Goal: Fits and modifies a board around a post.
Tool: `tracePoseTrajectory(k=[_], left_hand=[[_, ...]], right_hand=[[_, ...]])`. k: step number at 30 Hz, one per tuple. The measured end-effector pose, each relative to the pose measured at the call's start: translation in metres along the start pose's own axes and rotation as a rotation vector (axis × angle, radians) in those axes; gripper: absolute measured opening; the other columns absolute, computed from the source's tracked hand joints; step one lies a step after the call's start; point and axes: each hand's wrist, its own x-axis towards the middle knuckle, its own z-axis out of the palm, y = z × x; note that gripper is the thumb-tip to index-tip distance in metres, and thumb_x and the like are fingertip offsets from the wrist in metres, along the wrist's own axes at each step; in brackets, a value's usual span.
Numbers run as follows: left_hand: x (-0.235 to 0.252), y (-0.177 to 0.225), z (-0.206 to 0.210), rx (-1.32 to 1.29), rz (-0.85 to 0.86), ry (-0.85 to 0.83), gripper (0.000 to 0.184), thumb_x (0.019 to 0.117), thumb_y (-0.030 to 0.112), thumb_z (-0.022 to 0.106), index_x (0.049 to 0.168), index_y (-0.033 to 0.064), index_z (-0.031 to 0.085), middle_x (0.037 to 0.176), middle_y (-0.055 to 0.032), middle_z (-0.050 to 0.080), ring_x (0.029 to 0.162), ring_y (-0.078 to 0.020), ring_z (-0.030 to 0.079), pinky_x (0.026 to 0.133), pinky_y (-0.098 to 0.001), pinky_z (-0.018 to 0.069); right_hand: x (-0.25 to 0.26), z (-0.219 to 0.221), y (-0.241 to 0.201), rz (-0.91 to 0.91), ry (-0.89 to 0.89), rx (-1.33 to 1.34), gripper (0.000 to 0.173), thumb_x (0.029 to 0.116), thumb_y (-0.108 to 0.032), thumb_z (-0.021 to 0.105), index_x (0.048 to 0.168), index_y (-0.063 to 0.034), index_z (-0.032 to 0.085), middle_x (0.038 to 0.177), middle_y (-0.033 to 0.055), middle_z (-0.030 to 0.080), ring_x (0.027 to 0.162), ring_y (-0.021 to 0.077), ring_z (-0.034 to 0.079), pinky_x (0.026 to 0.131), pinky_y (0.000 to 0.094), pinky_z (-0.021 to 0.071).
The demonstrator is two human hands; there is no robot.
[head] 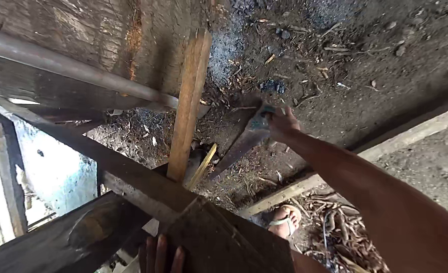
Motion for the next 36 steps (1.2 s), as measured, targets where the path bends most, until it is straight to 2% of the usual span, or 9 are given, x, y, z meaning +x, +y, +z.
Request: tracePoseTrajectory(k=[3, 7, 13, 18, 21, 28, 30, 33, 36], left_hand=[[0.002, 0.002, -0.001, -0.008, 0.018, 0.007, 0.076, 0.0977, 0.072, 0.034, 0.164, 0.0377, 0.020, 0.175, 0.0005, 0.006, 0.161, -0.0287, 0.003, 0.128, -0.0591, 0.0044], [0.003, 0.004, -0.003, -0.008, 0.018, 0.008, 0.076, 0.0980, 0.072, 0.033, 0.164, 0.0372, 0.021, 0.175, -0.0013, 0.009, 0.160, -0.0303, 0.005, 0.127, -0.0611, 0.0042], [0.005, 0.003, -0.002, 0.005, 0.084, 0.061, 0.075, 0.1004, 0.067, 0.030, 0.165, 0.0307, 0.022, 0.173, -0.0087, 0.017, 0.160, -0.0355, 0.011, 0.125, -0.0680, 0.0076], [0.006, 0.009, -0.005, 0.050, 0.044, 0.012, 0.077, 0.1004, 0.069, 0.027, 0.164, 0.0264, 0.029, 0.173, -0.0101, 0.018, 0.159, -0.0366, 0.010, 0.124, -0.0679, 0.0047], [0.005, 0.011, -0.007, 0.035, 0.012, -0.018, 0.076, 0.0999, 0.068, 0.033, 0.163, 0.0264, 0.033, 0.172, -0.0106, 0.019, 0.159, -0.0388, 0.011, 0.123, -0.0695, 0.0052], [0.003, 0.011, -0.025, -0.146, -0.030, -0.075, 0.065, 0.1052, 0.055, 0.039, 0.163, 0.0271, 0.034, 0.175, -0.0027, 0.009, 0.161, -0.0274, -0.002, 0.128, -0.0593, -0.0029], [-0.027, 0.015, -0.034, -0.261, -0.111, -0.009, 0.061, 0.1038, 0.048, 0.048, 0.158, 0.0216, 0.043, 0.172, -0.0084, 0.019, 0.160, -0.0306, 0.009, 0.129, -0.0582, 0.0047], [-0.123, 0.030, -0.059, -0.327, -0.299, -0.050, 0.061, 0.0978, 0.049, 0.059, 0.152, 0.0212, 0.051, 0.158, -0.0141, 0.046, 0.147, -0.0362, 0.040, 0.117, -0.0624, 0.0331], [-0.202, 0.032, -0.059, -0.331, -0.383, -0.212, 0.076, 0.0925, 0.055, 0.067, 0.157, 0.0231, 0.044, 0.152, -0.0213, 0.048, 0.136, -0.0417, 0.050, 0.108, -0.0643, 0.0435]], right_hand=[[-0.053, 0.032, 0.030, 0.040, -0.068, -0.009, 0.062, 0.0914, -0.007, 0.070, 0.149, -0.0046, 0.048, 0.143, 0.0216, 0.057, 0.144, 0.0451, 0.041, 0.119, 0.0703, 0.0210], [-0.108, 0.039, 0.043, 0.134, -0.224, -0.028, 0.045, 0.0967, -0.003, 0.059, 0.141, -0.0014, 0.055, 0.126, 0.0223, 0.066, 0.134, 0.0436, 0.050, 0.117, 0.0649, 0.0262], [-0.235, 0.026, 0.050, 0.040, -0.498, 0.175, 0.090, 0.0848, -0.040, 0.081, 0.159, -0.0098, 0.038, 0.133, 0.0366, 0.058, 0.128, 0.0587, 0.050, 0.109, 0.0792, 0.0281], [-0.374, -0.011, 0.038, 0.212, -0.560, 0.509, 0.036, 0.0976, -0.040, 0.067, 0.116, -0.0106, 0.074, 0.111, 0.0211, 0.072, 0.108, 0.0427, 0.066, 0.094, 0.0708, 0.0476], [-0.479, -0.039, 0.023, 0.439, -0.398, 0.731, 0.032, 0.0959, -0.040, 0.070, 0.111, -0.0118, 0.076, 0.103, 0.0167, 0.074, 0.099, 0.0363, 0.070, 0.091, 0.0663, 0.0522], [-0.710, -0.082, -0.086, 0.680, 0.258, 0.960, 0.044, 0.0930, -0.026, 0.072, 0.134, -0.0114, 0.068, 0.110, 0.0144, 0.074, 0.094, 0.0270, 0.073, 0.086, 0.0569, 0.0590], [-0.750, -0.082, -0.136, 0.665, 0.365, 0.913, 0.053, 0.0921, -0.029, 0.071, 0.139, -0.0064, 0.062, 0.118, 0.0183, 0.072, 0.100, 0.0287, 0.072, 0.090, 0.0571, 0.0576], [-0.772, -0.068, -0.224, 0.615, 0.482, 0.850, 0.055, 0.0915, -0.021, 0.072, 0.142, -0.0041, 0.060, 0.124, 0.0214, 0.070, 0.108, 0.0322, 0.071, 0.096, 0.0581, 0.0554], [-0.764, -0.025, -0.304, 0.539, 0.615, 0.773, 0.050, 0.0889, -0.014, 0.073, 0.138, -0.0048, 0.065, 0.118, 0.0191, 0.073, 0.103, 0.0319, 0.073, 0.093, 0.0569, 0.0578]])
